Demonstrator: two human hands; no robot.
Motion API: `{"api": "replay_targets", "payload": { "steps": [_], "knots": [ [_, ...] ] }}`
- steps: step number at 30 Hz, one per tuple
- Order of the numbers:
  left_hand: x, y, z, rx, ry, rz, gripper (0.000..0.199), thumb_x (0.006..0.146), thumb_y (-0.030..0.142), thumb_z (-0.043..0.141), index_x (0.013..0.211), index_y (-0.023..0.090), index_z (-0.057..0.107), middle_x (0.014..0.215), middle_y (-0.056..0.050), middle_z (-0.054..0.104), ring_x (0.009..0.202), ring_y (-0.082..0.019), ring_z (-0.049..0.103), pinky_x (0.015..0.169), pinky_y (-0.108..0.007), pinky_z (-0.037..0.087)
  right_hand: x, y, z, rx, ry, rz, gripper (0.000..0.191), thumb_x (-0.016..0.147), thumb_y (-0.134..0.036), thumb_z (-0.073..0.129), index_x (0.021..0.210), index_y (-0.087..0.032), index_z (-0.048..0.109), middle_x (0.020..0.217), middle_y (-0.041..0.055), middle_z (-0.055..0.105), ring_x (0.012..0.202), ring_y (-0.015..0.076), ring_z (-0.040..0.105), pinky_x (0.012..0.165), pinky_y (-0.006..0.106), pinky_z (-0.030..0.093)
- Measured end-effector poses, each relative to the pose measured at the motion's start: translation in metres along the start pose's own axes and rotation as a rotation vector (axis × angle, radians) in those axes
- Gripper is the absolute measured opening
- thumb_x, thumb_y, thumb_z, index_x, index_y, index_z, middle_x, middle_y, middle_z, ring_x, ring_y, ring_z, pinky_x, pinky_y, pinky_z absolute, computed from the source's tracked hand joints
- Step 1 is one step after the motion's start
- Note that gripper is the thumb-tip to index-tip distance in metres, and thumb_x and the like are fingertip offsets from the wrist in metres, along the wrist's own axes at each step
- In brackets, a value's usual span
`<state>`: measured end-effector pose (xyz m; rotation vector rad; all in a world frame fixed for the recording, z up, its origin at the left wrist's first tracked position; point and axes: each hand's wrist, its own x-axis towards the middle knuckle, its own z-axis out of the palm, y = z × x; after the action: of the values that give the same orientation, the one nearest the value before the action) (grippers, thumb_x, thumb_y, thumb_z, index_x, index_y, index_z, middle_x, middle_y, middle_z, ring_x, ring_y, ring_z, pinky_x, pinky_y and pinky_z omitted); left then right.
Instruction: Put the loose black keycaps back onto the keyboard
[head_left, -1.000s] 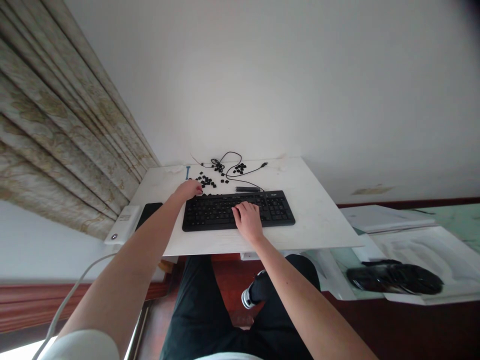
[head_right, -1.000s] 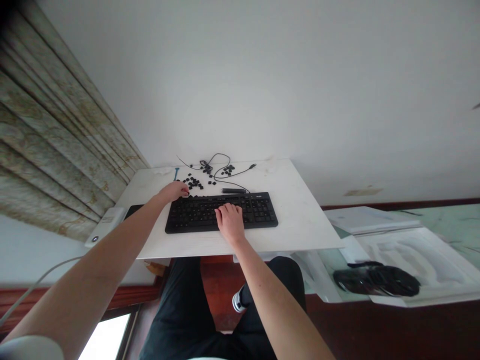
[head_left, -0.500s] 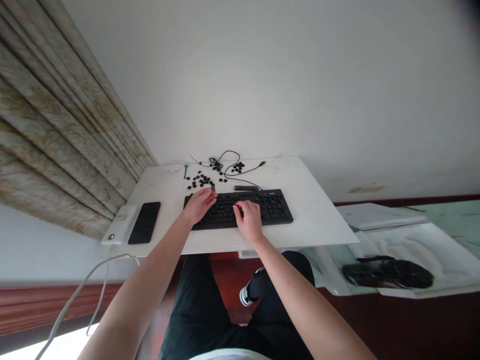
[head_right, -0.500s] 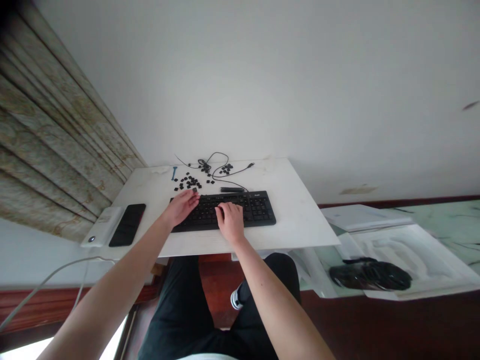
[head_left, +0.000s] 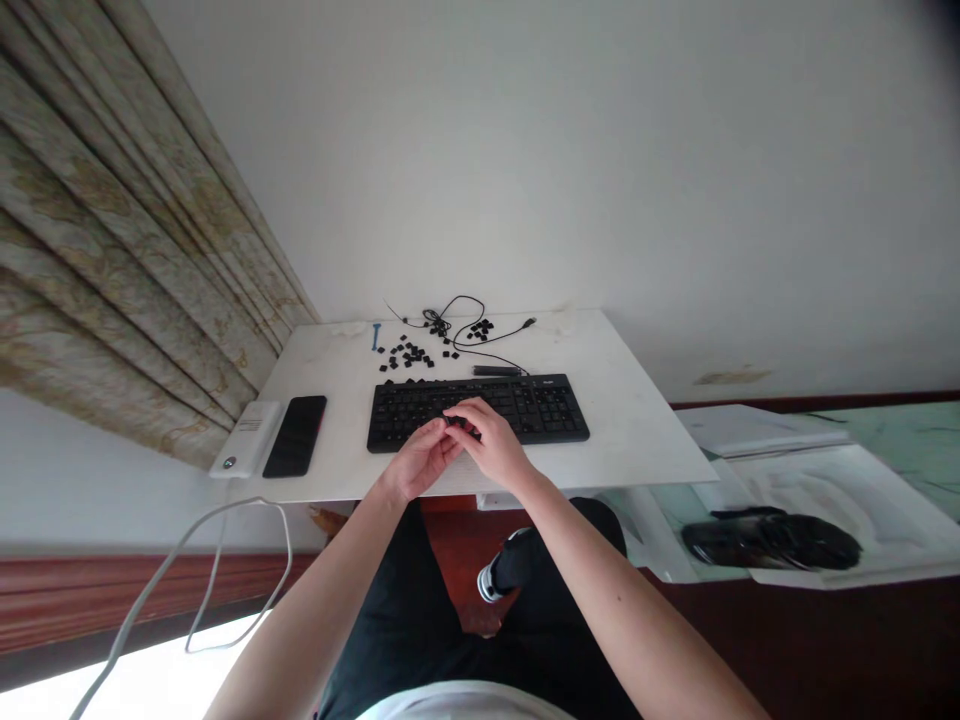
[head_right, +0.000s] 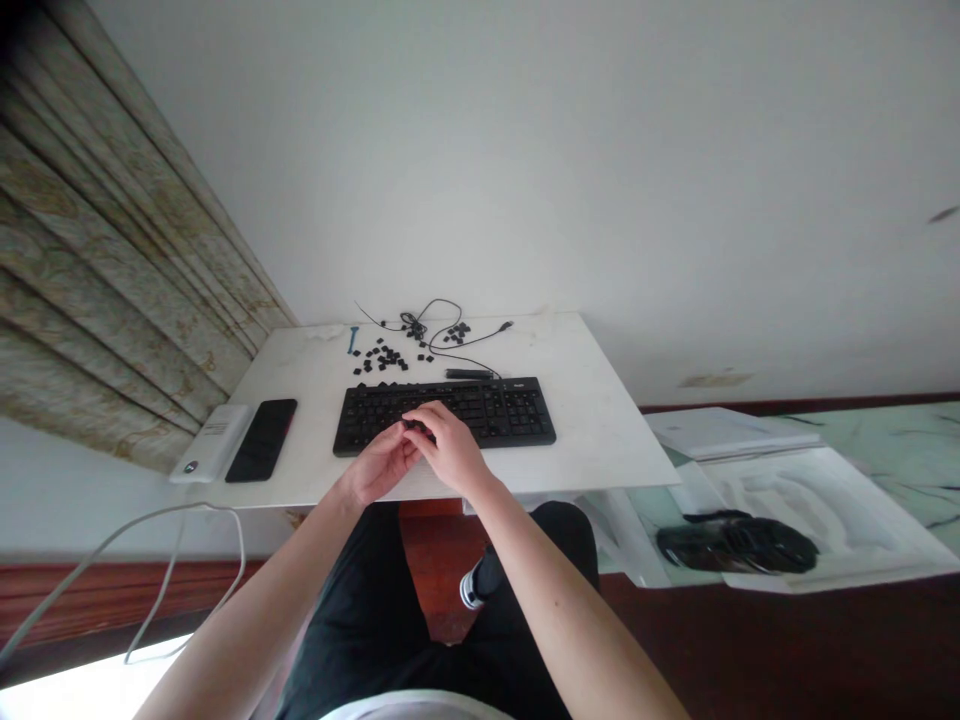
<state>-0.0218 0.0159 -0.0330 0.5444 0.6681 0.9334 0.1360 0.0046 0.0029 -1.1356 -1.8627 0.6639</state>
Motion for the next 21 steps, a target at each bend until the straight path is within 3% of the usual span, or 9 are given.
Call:
{"api": "replay_targets", "payload": {
  "steps": [4, 7, 9, 12, 16, 21],
  "knots": [
    [-0.007, 0.001, -0.006, 0.295, 0.043, 0.067, 0.03, 0.086, 0.047, 0.069, 0.094, 0.018, 0.069, 0.099, -0.008, 0.072, 0.086, -0.016, 0.068, 0.081, -0.03, 0.055, -0.004, 0.003, 0.004, 0.17, 0.085, 0.171, 0.019, 0.087, -0.034, 0.065, 0.1, -0.02, 0.068, 0.095, 0.0057, 0.068, 0.078, 0.0154, 0.064, 0.071, 0.029, 0.053],
    [-0.015, 0.015, -0.025, 0.742, 0.263, 0.33, 0.034, 0.088, 0.05, 0.062, 0.089, 0.018, 0.07, 0.087, -0.006, 0.07, 0.075, -0.016, 0.064, 0.07, -0.029, 0.052, -0.006, 0.01, 0.006, 0.473, 0.186, 0.404, 0.03, 0.076, -0.043, 0.074, 0.09, -0.018, 0.065, 0.084, 0.0048, 0.07, 0.073, 0.0166, 0.066, 0.065, 0.03, 0.055],
    [-0.022, 0.029, -0.044, 1.064, 0.424, 0.541, 0.027, 0.09, 0.044, 0.059, 0.086, 0.02, 0.069, 0.082, -0.004, 0.067, 0.076, -0.017, 0.062, 0.074, -0.03, 0.051, -0.005, 0.016, 0.007, 0.622, 0.237, 0.533, 0.037, 0.065, -0.045, 0.082, 0.081, -0.018, 0.062, 0.076, 0.0038, 0.07, 0.069, 0.0169, 0.067, 0.065, 0.031, 0.056],
    [-0.031, 0.047, -0.072, 1.367, 0.47, 0.721, 0.018, 0.091, 0.033, 0.055, 0.085, 0.021, 0.068, 0.086, -0.005, 0.066, 0.082, -0.018, 0.062, 0.082, -0.032, 0.05, -0.003, 0.023, 0.008, 0.709, 0.256, 0.642, 0.042, 0.055, -0.041, 0.088, 0.077, -0.017, 0.062, 0.067, 0.0009, 0.067, 0.061, 0.0147, 0.065, 0.065, 0.033, 0.057],
    [-0.038, 0.054, -0.093, 1.463, 0.43, 0.793, 0.013, 0.091, 0.027, 0.054, 0.088, 0.022, 0.066, 0.095, -0.006, 0.065, 0.093, -0.02, 0.063, 0.089, -0.035, 0.05, 0.003, 0.024, 0.015, 0.755, 0.167, 0.686, 0.04, 0.055, -0.036, 0.088, 0.084, -0.016, 0.069, 0.066, -0.0015, 0.065, 0.062, 0.0129, 0.064, 0.066, 0.032, 0.058],
    [-0.036, 0.051, -0.097, 1.412, 0.441, 0.79, 0.011, 0.09, 0.025, 0.055, 0.093, 0.022, 0.065, 0.1, -0.006, 0.064, 0.099, -0.021, 0.063, 0.091, -0.036, 0.05, 0.015, 0.017, 0.035, 0.749, 0.013, 0.692, 0.026, 0.069, -0.03, 0.081, 0.09, -0.016, 0.075, 0.071, -0.0005, 0.065, 0.065, 0.011, 0.064, 0.068, 0.029, 0.059]
  ]
}}
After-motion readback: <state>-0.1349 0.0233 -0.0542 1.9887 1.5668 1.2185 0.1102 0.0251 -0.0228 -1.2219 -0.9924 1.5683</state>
